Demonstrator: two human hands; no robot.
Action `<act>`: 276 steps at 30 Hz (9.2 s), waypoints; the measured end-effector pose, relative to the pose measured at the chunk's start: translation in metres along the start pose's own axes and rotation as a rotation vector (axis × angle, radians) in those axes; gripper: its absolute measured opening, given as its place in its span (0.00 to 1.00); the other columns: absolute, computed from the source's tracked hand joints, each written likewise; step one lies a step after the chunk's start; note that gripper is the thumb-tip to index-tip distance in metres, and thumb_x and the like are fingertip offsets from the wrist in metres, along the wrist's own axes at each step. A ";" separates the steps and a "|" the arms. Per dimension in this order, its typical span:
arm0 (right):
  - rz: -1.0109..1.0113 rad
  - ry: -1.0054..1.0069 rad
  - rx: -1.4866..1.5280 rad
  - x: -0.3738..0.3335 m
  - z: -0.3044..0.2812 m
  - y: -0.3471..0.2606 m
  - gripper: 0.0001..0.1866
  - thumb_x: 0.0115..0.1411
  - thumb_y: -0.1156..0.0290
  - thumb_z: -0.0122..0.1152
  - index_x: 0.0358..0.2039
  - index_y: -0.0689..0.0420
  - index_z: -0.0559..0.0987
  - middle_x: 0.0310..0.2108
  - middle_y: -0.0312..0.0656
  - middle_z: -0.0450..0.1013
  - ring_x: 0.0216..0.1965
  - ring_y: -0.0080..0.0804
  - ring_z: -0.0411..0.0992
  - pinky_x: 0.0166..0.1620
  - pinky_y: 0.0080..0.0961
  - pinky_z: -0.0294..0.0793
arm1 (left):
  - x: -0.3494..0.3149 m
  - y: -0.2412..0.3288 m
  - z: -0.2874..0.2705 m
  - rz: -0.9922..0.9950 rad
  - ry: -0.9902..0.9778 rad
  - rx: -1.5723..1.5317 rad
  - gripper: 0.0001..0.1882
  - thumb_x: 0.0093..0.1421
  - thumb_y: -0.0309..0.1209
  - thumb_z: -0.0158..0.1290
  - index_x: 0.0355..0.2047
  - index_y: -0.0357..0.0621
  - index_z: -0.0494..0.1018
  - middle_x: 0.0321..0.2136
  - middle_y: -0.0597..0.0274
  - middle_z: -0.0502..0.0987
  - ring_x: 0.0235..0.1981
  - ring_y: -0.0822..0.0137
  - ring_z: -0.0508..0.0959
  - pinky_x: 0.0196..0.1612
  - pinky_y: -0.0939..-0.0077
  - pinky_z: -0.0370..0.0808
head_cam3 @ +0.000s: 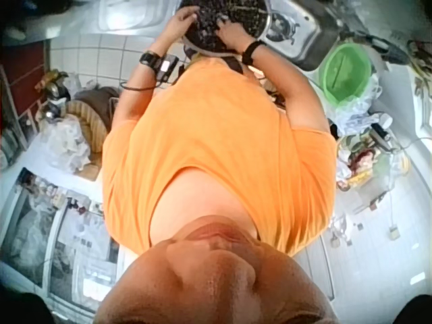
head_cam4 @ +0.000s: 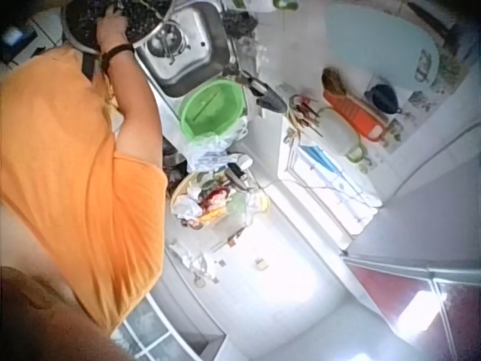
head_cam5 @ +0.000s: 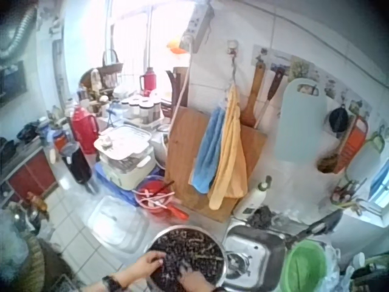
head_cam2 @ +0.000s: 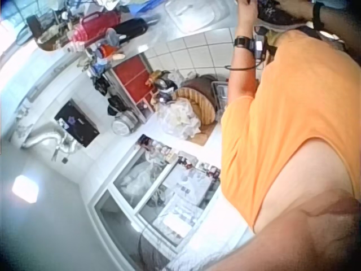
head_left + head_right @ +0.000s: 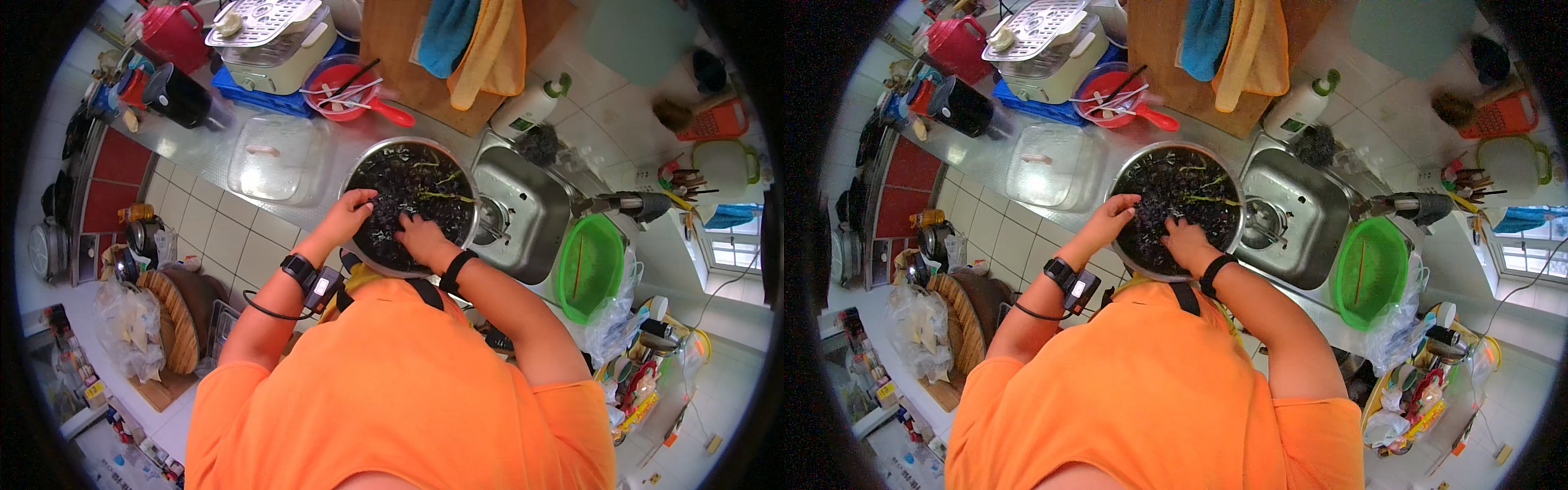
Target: The recorder is washing a bunch of grapes in a bowl of water and then washing several spoons in the kitchen sink.
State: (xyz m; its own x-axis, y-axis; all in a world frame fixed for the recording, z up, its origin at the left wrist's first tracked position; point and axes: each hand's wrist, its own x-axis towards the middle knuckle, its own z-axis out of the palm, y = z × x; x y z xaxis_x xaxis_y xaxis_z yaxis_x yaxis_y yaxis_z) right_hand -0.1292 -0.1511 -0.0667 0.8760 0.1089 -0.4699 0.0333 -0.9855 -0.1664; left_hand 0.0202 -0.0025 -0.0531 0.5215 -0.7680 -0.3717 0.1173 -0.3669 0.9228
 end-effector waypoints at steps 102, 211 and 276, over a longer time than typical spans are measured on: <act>0.594 0.192 1.820 -0.003 -0.024 0.040 0.26 0.52 0.69 0.62 0.52 0.52 0.65 0.54 0.41 0.62 0.53 0.40 0.64 0.35 0.38 0.78 | 0.031 0.007 0.031 -0.606 0.177 -0.311 0.36 0.60 0.49 0.48 0.63 0.52 0.47 0.57 0.59 0.61 0.56 0.59 0.62 0.54 0.48 0.60; 0.713 0.622 0.928 -0.031 -0.017 0.040 0.23 0.42 0.78 0.61 0.42 0.61 0.71 0.46 0.50 0.68 0.47 0.46 0.68 0.52 0.31 0.66 | 0.037 -0.006 -0.010 -0.190 -0.061 0.272 0.28 0.56 0.29 0.50 0.58 0.42 0.59 0.49 0.57 0.69 0.49 0.64 0.68 0.51 0.68 0.65; 0.200 0.446 1.296 0.055 -0.025 0.056 0.15 0.45 0.68 0.69 0.33 0.59 0.77 0.34 0.41 0.72 0.36 0.32 0.70 0.42 0.28 0.69 | 0.055 0.011 0.003 -0.436 -0.167 -0.339 0.23 0.65 0.44 0.42 0.60 0.59 0.60 0.53 0.66 0.66 0.55 0.67 0.63 0.57 0.50 0.55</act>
State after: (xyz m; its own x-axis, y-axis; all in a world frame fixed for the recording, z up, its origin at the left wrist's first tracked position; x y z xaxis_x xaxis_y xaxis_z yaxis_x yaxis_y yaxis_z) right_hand -0.0674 -0.2037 -0.0805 0.8991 -0.3113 -0.3079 -0.3609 -0.1289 -0.9236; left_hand 0.0479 -0.0504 -0.0632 0.2267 -0.6662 -0.7104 0.5702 -0.5006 0.6514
